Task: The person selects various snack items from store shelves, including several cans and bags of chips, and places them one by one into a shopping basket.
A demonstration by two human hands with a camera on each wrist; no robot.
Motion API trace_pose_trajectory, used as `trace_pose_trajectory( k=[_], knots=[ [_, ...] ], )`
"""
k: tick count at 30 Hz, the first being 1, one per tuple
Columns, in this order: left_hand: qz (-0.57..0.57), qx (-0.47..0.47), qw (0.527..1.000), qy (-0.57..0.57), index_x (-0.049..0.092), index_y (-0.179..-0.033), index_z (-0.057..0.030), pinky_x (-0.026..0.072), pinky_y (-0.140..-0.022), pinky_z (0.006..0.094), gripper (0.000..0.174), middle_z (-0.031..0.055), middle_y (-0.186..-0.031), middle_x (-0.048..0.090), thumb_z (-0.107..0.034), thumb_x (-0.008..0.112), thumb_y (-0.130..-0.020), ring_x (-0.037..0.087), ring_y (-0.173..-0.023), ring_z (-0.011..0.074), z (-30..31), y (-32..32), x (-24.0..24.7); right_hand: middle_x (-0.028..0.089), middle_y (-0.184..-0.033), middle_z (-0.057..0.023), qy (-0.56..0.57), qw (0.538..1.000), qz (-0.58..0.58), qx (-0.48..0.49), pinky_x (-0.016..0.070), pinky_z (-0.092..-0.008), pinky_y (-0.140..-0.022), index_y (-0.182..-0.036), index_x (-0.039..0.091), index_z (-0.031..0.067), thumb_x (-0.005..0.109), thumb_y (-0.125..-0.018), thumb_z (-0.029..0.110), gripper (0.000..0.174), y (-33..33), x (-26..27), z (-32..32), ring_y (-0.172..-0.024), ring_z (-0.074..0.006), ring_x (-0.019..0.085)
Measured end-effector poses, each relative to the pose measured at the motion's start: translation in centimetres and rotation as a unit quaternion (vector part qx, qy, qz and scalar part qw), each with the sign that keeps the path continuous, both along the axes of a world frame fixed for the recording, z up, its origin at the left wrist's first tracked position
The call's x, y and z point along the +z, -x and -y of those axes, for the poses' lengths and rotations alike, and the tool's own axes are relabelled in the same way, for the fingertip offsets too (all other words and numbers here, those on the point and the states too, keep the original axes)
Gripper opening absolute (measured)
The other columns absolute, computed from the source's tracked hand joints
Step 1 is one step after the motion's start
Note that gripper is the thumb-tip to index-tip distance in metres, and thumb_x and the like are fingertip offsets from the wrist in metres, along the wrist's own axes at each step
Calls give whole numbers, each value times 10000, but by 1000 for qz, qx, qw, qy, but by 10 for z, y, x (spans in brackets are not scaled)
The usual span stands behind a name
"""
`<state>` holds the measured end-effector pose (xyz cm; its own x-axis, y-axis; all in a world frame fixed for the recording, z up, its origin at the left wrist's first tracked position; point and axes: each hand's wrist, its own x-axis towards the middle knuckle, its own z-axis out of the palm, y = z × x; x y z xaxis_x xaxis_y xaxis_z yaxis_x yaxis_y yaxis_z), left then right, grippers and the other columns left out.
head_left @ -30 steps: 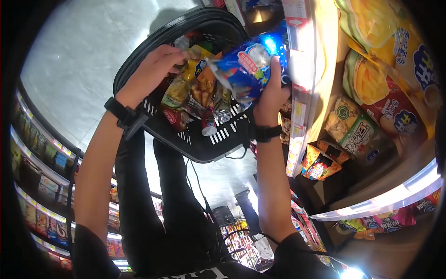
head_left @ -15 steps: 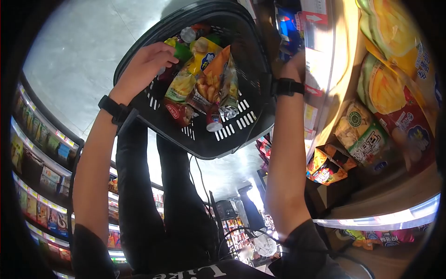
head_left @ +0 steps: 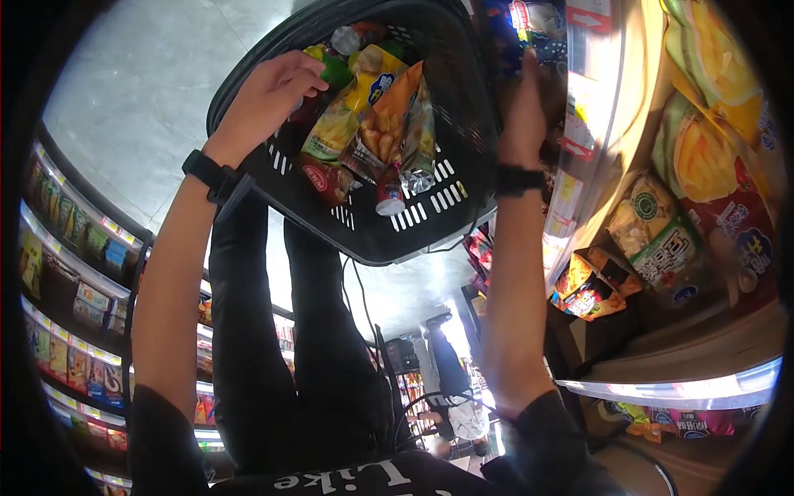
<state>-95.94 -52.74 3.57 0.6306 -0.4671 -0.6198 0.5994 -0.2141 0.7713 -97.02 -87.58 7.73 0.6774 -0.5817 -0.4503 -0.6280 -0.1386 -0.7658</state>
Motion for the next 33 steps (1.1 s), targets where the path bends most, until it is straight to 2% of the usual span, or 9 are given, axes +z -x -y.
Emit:
trace_pose_trajectory(
  k=[3,8,12,14,16,23,27,29,33],
  knots=[
    [-8,7,1000,0,614,-1231,19,499,-980,306,270,124,-1092,715,-142,519,-1036,667,-1060,184,2,0,2,575,-1406,-205,250,962,104,27,351,-414,-1154,-1392,532,-47,694,-969,296,568,41,19,-52,-1342,-315,513],
    [19,25,999,21,618,-1205,25,508,-976,301,250,114,-1062,723,-108,513,-1022,675,-1045,177,1,4,1,484,-1485,-278,278,904,8,324,238,-522,-1226,-1430,469,-48,740,-905,244,659,146,-20,-68,-1420,-404,435],
    [13,52,998,24,628,-1157,23,517,-922,290,218,101,-1010,728,-100,529,-1007,674,-979,167,4,5,5,603,-1348,-275,304,901,-201,235,422,-486,-1097,-1408,481,-35,776,-861,265,689,208,-72,-68,-1275,-422,570],
    [-3,68,998,6,634,-1127,23,520,-890,282,201,93,-979,725,-109,544,-1005,673,-946,160,3,9,9,651,-1294,-251,80,947,-267,161,513,-444,-995,-1408,484,-30,806,-842,284,723,216,-82,-55,-1177,-412,643],
    [-35,78,996,-26,635,-1106,28,519,-876,276,201,87,-959,719,-129,558,-1009,673,-935,155,4,16,14,705,-1156,-250,93,963,-169,186,551,-453,-882,-1402,509,17,752,-877,216,612,228,-85,-50,-1055,-424,694],
    [-91,10,996,4,636,-1125,16,510,-848,270,194,87,-1004,712,-117,619,-984,673,-931,141,-17,68,32,703,-1137,-273,170,966,-159,116,544,-464,-897,-1423,508,1,603,-856,8,575,231,13,-95,-1063,-442,682],
    [-261,0,962,76,419,-1471,-44,481,-939,271,628,108,-1342,616,-325,698,-984,604,-1181,160,7,103,76,448,-1514,-276,150,976,-62,146,367,-485,-1146,-1517,454,40,545,-795,-82,738,221,98,-153,-1381,-453,439],
    [-289,25,945,149,323,-1544,-77,473,-1021,326,753,115,-1493,499,-452,659,-984,528,-1321,190,12,127,72,486,-1488,-265,189,963,-55,184,395,-459,-1139,-1488,483,30,547,-834,-93,668,212,122,-176,-1367,-444,484],
    [-327,235,871,282,275,-1577,-70,386,-1167,430,781,136,-1550,451,-555,522,-1015,454,-1429,269,31,141,103,373,-1570,-270,220,933,-3,285,304,-594,-1181,-1505,484,94,572,-730,-86,800,222,129,-195,-1426,-485,391]
  ],
)
